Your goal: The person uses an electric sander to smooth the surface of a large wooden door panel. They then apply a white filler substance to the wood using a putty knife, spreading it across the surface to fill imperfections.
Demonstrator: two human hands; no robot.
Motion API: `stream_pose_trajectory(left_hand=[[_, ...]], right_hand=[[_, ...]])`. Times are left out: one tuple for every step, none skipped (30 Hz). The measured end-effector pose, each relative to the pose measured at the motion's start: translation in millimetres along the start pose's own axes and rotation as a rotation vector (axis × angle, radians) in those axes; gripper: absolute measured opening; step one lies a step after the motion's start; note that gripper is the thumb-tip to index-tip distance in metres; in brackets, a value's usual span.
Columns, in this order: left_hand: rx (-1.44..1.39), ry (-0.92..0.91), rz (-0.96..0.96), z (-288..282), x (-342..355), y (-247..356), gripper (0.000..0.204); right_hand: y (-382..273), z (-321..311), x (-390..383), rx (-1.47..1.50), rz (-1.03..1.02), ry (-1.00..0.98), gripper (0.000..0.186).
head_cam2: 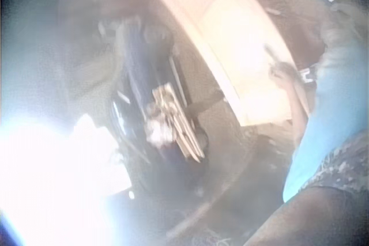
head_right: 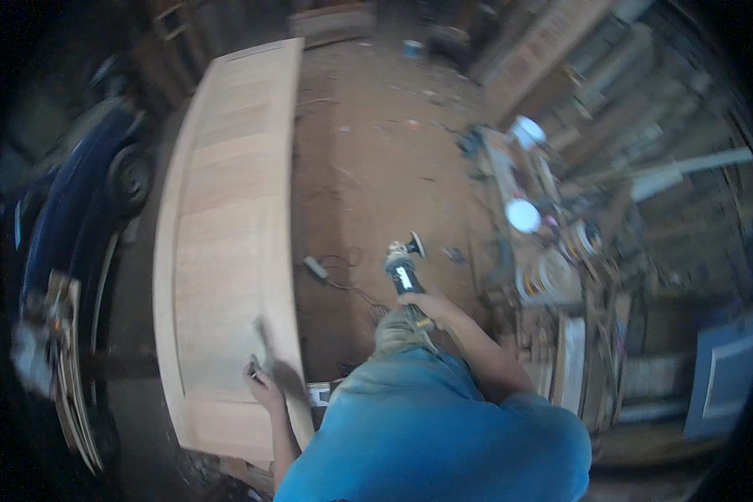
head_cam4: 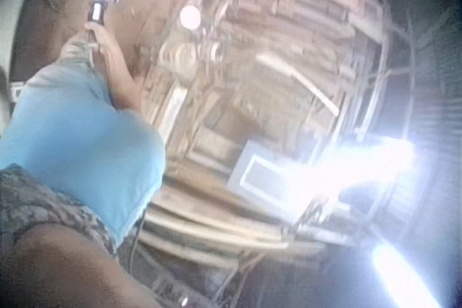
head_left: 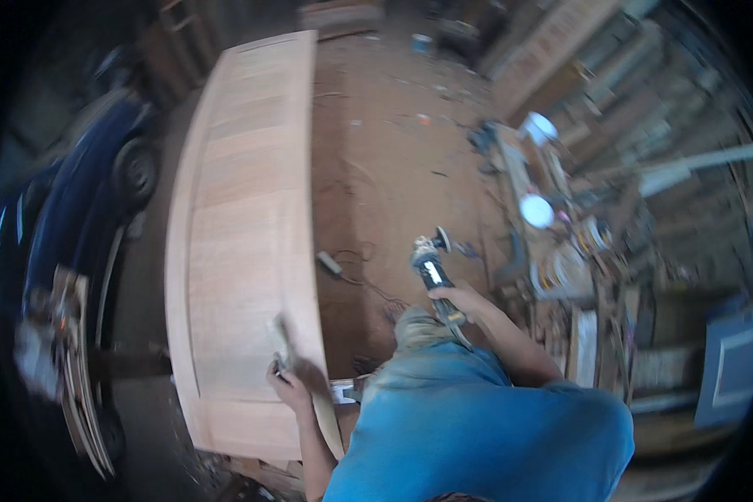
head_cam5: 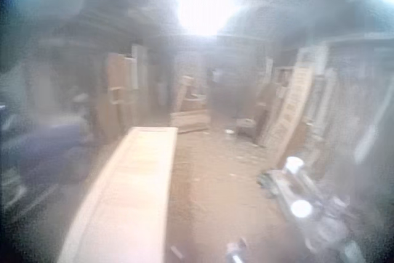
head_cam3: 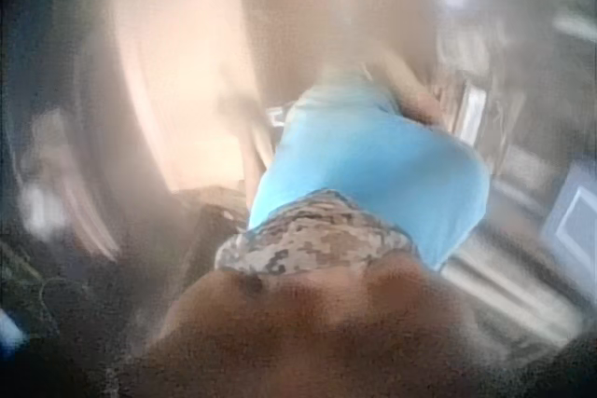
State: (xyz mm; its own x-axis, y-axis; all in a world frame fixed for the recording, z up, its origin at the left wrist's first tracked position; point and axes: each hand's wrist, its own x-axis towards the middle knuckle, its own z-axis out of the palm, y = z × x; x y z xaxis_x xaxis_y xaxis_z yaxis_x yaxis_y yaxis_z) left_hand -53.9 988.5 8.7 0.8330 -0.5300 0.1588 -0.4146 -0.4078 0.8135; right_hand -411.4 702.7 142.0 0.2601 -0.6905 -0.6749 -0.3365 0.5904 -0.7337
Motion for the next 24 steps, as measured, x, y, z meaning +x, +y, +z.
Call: stream_pose_trajectory(left_hand=[[0.012,-0.007,0.023,4,-5,-6,0.035],[-0.081,-0.041,-0.038,9,-11,2,0.037],[-0.056,-0.101,-0.032,8,-11,1,0.037],[-0.033,-0.145,-0.031,8,-14,-3,0.038],[-0.007,-0.178,-0.031,14,-16,-2,0.038],[-0.023,-0.224,-0.014,23,-14,7,0.038],[-0.027,-0.251,0.0,29,-16,15,0.038],[-0.019,-0.26,0.013,33,-20,21,0.038],[0.002,-0.261,0.058,43,-25,19,0.038],[0.02,-0.26,0.101,56,-29,17,0.038],[0.036,-0.267,0.151,72,-27,20,0.038],[-0.031,-0.248,0.191,87,-27,29,0.037],[-0.01,-0.268,0.18,101,-25,38,0.037],[0.014,-0.287,0.169,112,-18,51,0.037],[0.038,-0.306,0.158,126,-14,65,0.037],[0.025,-0.32,0.193,142,-12,79,0.035],[-0.002,-0.318,0.176,154,-12,94,0.035],[-0.03,-0.317,0.159,168,-12,109,0.034],[-0.057,-0.319,0.145,182,-13,125,0.034],[-0.062,-0.332,0.136,197,-14,138,0.033],[-0.065,-0.346,0.129,213,-15,151,0.032],[-0.068,-0.363,0.124,229,-16,163,0.032],[-0.052,-0.389,0.122,243,-19,170,0.031],[-0.034,-0.415,0.122,257,-21,177,0.03]], right_hand=[[-1,-7,-6,-0.007,0.01,0.039,0.037],[-2,-18,-13,-0.013,0.026,0.091,0.038],[-4,-23,-19,-0.038,0.059,0.164,0.038],[-3,-33,-24,-0.073,0.089,0.226,0.039],[13,-49,-20,-0.065,0.082,0.307,0.038],[38,-69,-6,-0.052,0.075,0.381,0.037],[56,-84,3,-0.043,0.065,0.433,0.037],[55,-98,-12,0.18,-0.029,0.378,0.033],[69,-119,-10,0.119,-0.001,0.423,0.037],[86,-142,-3,0.053,0.026,0.466,0.042],[102,-163,7,-0.006,0.055,0.516,0.048],[116,-180,13,-0.017,0.062,0.564,0.047],[130,-198,21,-0.022,0.071,0.589,0.049],[137,-214,27,-0.026,0.082,0.61,0.052],[143,-231,33,-0.029,0.093,0.633,0.054],[148,-249,42,-0.068,0.12,0.702,0.056],[151,-260,52,-0.106,0.146,0.754,0.059],[157,-273,60,-0.142,0.174,0.808,0.061],[164,-287,64,-0.125,0.175,0.813,0.063],[166,-299,69,-0.113,0.17,0.815,0.064],[169,-310,73,-0.098,0.167,0.817,0.066],[170,-324,81,-0.066,0.163,0.806,0.067],[169,-337,84,-0.039,0.166,0.802,0.068],[169,-348,87,-0.011,0.169,0.797,0.07]])
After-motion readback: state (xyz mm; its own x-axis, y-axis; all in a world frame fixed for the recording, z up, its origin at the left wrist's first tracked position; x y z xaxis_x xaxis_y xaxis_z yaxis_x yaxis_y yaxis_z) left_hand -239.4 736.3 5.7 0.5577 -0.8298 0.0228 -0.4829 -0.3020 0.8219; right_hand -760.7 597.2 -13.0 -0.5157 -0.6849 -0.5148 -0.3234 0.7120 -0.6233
